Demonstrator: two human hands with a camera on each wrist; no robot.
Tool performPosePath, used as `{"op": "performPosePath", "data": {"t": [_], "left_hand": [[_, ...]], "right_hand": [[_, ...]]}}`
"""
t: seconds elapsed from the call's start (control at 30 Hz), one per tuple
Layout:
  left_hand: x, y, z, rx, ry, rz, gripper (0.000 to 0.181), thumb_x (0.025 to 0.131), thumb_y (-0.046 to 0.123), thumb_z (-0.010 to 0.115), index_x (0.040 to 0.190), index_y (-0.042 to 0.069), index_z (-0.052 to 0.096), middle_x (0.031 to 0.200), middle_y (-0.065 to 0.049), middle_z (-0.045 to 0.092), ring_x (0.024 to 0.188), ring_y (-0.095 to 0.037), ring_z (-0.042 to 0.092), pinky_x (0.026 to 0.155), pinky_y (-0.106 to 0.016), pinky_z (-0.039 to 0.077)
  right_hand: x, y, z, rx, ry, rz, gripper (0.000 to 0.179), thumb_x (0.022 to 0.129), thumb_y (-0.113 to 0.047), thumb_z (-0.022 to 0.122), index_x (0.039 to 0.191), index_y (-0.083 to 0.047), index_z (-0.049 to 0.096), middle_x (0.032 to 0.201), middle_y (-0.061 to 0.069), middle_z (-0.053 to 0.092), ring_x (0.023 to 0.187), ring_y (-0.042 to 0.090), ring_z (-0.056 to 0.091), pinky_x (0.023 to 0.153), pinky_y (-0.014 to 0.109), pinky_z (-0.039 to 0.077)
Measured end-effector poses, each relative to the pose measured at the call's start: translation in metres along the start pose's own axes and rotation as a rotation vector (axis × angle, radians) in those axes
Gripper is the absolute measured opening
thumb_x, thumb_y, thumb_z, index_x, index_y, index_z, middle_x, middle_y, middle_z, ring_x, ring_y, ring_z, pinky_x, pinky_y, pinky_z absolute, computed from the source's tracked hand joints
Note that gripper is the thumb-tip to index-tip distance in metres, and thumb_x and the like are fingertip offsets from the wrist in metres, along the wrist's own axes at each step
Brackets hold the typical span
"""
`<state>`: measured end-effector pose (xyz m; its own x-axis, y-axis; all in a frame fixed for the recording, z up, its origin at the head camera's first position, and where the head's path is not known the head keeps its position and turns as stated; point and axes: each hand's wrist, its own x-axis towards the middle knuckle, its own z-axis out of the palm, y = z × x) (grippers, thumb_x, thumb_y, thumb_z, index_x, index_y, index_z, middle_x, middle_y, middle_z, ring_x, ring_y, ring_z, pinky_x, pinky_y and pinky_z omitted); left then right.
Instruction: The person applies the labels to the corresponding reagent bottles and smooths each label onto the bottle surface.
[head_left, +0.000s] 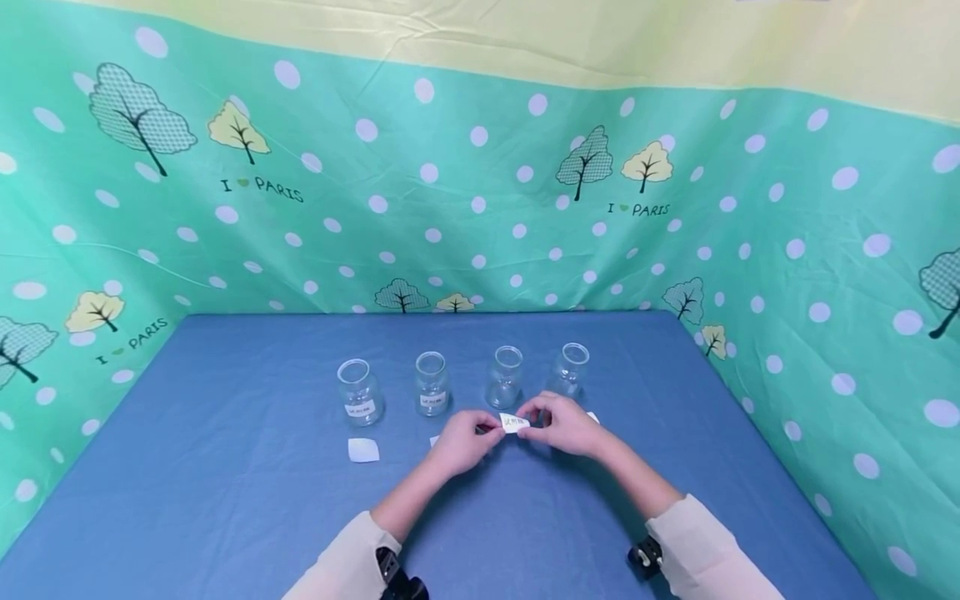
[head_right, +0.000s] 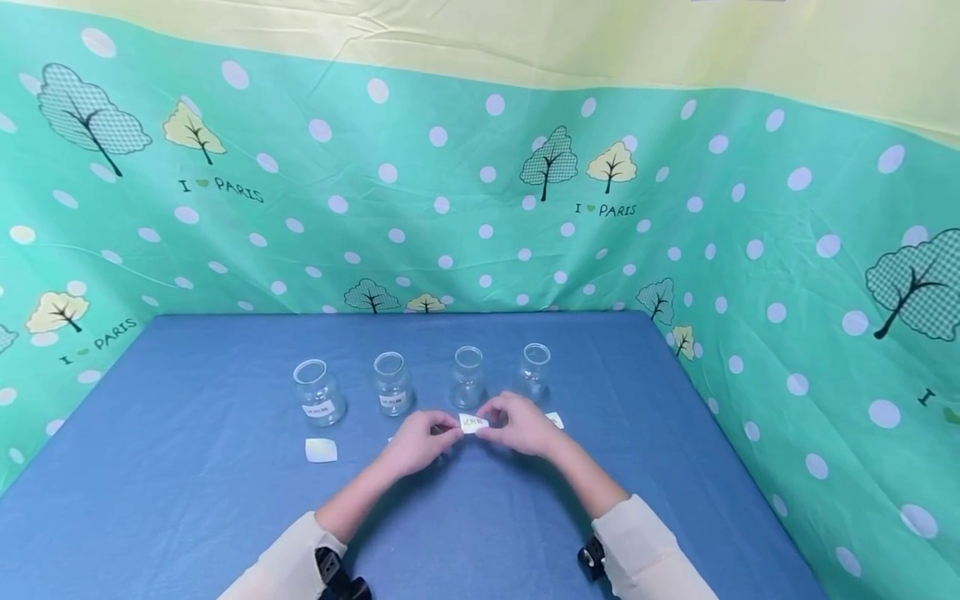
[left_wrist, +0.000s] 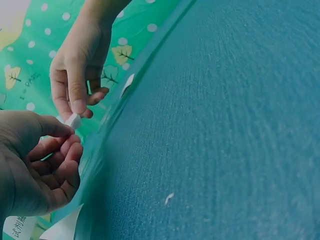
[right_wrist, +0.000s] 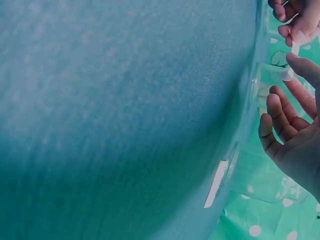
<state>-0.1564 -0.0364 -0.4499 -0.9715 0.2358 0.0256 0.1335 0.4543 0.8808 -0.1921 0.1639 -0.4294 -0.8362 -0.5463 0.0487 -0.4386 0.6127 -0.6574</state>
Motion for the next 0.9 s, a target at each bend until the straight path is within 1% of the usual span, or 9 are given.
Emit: {"op": "performPosePath", "data": {"t": [0.1,0.2,0.33,0.5,0.6,0.7,0.9], "left_hand": [[0.000,0.001,-0.001,-0.030,-0.002,-0.013,0.015,0.086,0.014,0.062,0.090,0.002,0.069,0.071,-0.012,0.067,0.054,-0.019,0.062,0.047,-0.025,0.047],[-0.001,0.001,-0.003,-0.044,0.005,-0.030,0.015,0.086,0.013,0.061,0.090,0.001,0.068,0.069,-0.016,0.067,0.054,-0.022,0.062,0.045,-0.026,0.046],[-0.001,0.001,-0.005,-0.047,0.005,-0.041,0.016,0.086,0.015,0.060,0.090,0.002,0.068,0.069,-0.017,0.067,0.053,-0.022,0.062,0.046,-0.026,0.046],[-0.002,0.002,-0.007,-0.086,-0.040,-0.014,0.016,0.086,0.016,0.061,0.090,0.002,0.068,0.070,-0.019,0.067,0.056,-0.026,0.063,0.047,-0.026,0.046],[-0.002,0.003,-0.009,-0.110,-0.064,0.012,0.016,0.087,0.016,0.061,0.090,0.002,0.068,0.072,-0.021,0.066,0.060,-0.029,0.064,0.048,-0.025,0.046],[-0.003,0.003,-0.011,-0.126,-0.084,0.035,0.017,0.088,0.016,0.060,0.093,0.001,0.068,0.073,-0.022,0.066,0.063,-0.030,0.064,0.049,-0.024,0.045],[-0.005,0.004,-0.013,-0.157,-0.098,0.062,0.019,0.089,0.016,0.061,0.097,0.000,0.068,0.075,-0.024,0.065,0.066,-0.034,0.063,0.050,-0.022,0.044]], "right_hand": [[-0.002,-0.003,-0.003,0.006,0.027,-0.015,0.023,0.079,-0.025,0.075,0.098,-0.014,0.068,0.085,0.004,0.059,0.064,0.005,0.049,0.058,0.020,0.044],[-0.003,-0.008,-0.004,-0.008,0.073,-0.031,0.023,0.079,-0.025,0.075,0.098,-0.015,0.069,0.083,0.004,0.059,0.063,0.004,0.047,0.057,0.020,0.043],[-0.003,-0.016,-0.001,-0.040,0.120,-0.072,0.017,0.079,-0.023,0.074,0.094,-0.016,0.070,0.078,0.002,0.057,0.062,0.005,0.046,0.057,0.020,0.042],[-0.003,-0.024,0.002,-0.095,0.085,-0.143,0.013,0.082,-0.025,0.072,0.092,-0.018,0.071,0.076,0.000,0.055,0.067,0.016,0.051,0.059,0.019,0.041],[-0.003,-0.027,0.004,-0.117,0.075,-0.157,0.012,0.083,-0.027,0.071,0.092,-0.019,0.071,0.076,0.000,0.056,0.069,0.021,0.053,0.059,0.018,0.040],[-0.003,-0.028,0.004,-0.105,0.087,-0.151,0.011,0.083,-0.026,0.071,0.091,-0.019,0.071,0.075,-0.002,0.055,0.066,0.017,0.052,0.058,0.018,0.040],[-0.003,-0.029,0.003,-0.039,0.111,-0.135,0.009,0.083,-0.023,0.071,0.091,-0.019,0.071,0.075,-0.006,0.055,0.061,0.002,0.044,0.056,0.019,0.041]]}}
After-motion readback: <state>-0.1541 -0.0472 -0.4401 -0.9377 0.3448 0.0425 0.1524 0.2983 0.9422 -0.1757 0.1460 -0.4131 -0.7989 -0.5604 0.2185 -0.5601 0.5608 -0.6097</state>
